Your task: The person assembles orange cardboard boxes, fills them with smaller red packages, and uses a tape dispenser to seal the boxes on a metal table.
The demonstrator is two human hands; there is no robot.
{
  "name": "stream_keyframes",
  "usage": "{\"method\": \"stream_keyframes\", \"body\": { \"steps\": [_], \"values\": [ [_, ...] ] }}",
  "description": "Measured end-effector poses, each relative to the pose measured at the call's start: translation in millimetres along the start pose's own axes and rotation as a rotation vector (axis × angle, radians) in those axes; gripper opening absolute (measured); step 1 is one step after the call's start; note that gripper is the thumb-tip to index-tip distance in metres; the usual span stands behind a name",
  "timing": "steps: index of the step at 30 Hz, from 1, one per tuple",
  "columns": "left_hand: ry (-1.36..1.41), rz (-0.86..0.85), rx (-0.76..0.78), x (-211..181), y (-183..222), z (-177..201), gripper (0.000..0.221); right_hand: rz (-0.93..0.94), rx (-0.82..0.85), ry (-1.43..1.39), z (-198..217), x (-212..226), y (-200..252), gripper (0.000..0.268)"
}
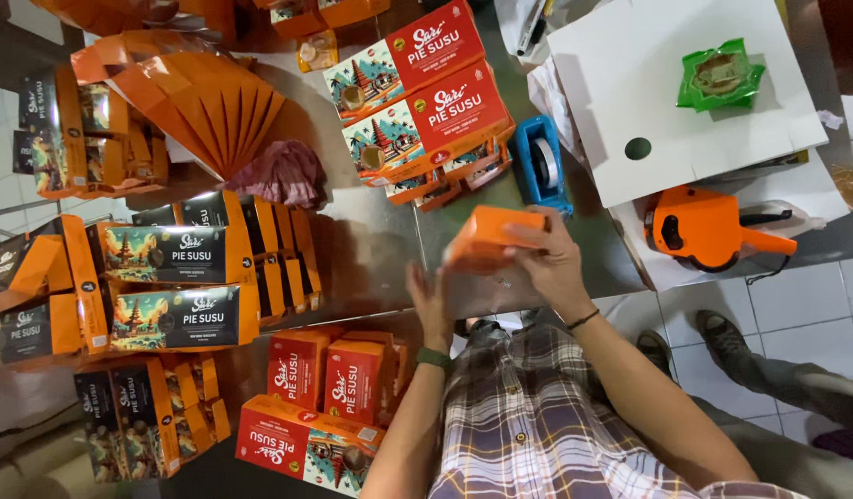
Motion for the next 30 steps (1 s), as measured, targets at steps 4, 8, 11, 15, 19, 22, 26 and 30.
{"method": "stream_keyframes", "body": {
  "steps": [4, 8, 11, 15, 19, 22, 26, 30],
  "values": [
    [-0.638, -0.839, 0.523, -105.2, 63.5, -85.2, 0.065, 0.094, 0.297, -0.069, -28.4, 17.2, 0.1, 0.018],
    [-0.857, -1.107, 0.46, -68.7, 35.1, -84.2, 0.046, -0.064, 0.293, -0.193, -1.5, 3.1, -15.5, 0.014],
    [-0.672, -1.154, 0.456, -89.8, 47.4, -79.0, 0.032, -0.193, 0.078, 0.316, 56.3, -115.3, -12.7, 0.038],
    [-0.579, -1.207, 0.438, -88.7, 53.6, -78.6, 0.031, -0.654, 0.129, 0.484, 69.8, -184.4, -2.4, 0.066],
    [-0.402, -1.186, 0.527, -90.3, 61.1, -82.9, 0.026, -0.802, 0.124, 0.499, 74.3, -202.4, -6.4, 0.046],
    [-0.399, -1.144, 0.549, -89.2, 62.7, -81.0, 0.025, -0.825, 0.114, 0.482, 73.8, -176.1, 0.2, 0.035],
    [-0.449, -1.12, 0.549, -88.1, 59.9, -81.3, 0.03, -0.881, 0.04, 0.419, 78.3, -146.0, 26.6, 0.039],
    [-0.419, -1.105, 0.502, -92.4, 60.9, -84.4, 0.029, -0.751, 0.068, 0.454, 90.9, -190.5, 34.1, 0.039]
  ]
}}
Point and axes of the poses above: each hand's wrist, its own y-axis away from the middle knuckle, its own z-axis out of the back of the hand, x = y × z, the point moved 9 cm from there along -y, towards the middle knuckle, and after that the axes turned 6 degrees about z, right-handed, at the moved point
